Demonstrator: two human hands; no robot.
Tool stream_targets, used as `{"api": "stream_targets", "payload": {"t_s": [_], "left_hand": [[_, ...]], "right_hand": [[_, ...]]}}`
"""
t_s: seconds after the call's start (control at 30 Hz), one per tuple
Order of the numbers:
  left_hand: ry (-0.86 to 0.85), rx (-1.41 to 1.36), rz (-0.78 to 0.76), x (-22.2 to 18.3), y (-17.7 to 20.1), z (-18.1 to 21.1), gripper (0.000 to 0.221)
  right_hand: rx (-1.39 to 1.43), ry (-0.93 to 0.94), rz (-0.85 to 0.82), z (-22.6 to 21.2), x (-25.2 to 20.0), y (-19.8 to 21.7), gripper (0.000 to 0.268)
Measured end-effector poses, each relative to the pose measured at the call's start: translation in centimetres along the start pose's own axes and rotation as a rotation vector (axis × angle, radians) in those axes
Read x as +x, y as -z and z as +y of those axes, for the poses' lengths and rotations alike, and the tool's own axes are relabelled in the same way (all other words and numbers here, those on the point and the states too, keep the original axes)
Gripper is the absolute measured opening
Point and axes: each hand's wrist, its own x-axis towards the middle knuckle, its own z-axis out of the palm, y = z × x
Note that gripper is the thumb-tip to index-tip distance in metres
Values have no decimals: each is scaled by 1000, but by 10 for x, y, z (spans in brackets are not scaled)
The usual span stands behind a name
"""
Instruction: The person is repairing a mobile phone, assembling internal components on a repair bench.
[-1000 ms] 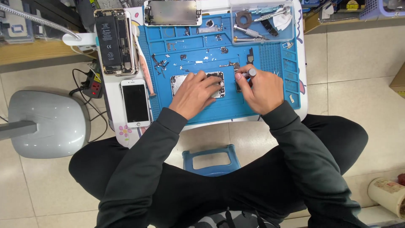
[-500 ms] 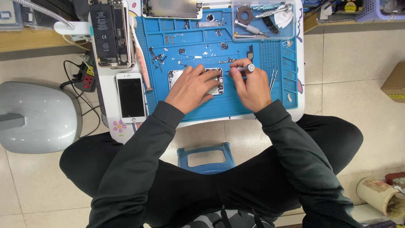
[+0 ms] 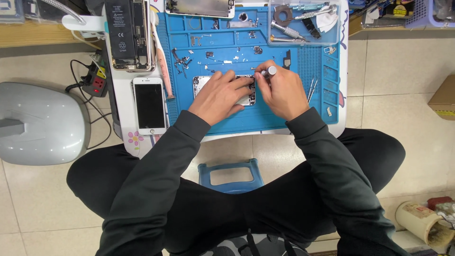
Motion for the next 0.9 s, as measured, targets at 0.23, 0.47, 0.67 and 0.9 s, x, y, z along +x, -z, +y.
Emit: {"api": "stream_targets", "payload": {"t_s": [0.23,0.47,0.67,0.9], "left_hand": [[-8,48,-11,0,-6,-3,35],[-17,38,-21,3,-1,-2,36],[-18,38,-23,4,-2,-3,35],[-3,28,-1,1,-2,-3,33]], "right_hand": [[-91,34,-108,-11,15,11,14],[-57,77,-183,-10,23,18,14],[-56,75,-192,-8,22,18,14],[-58,92,-199,-8,23,19,15]]}}
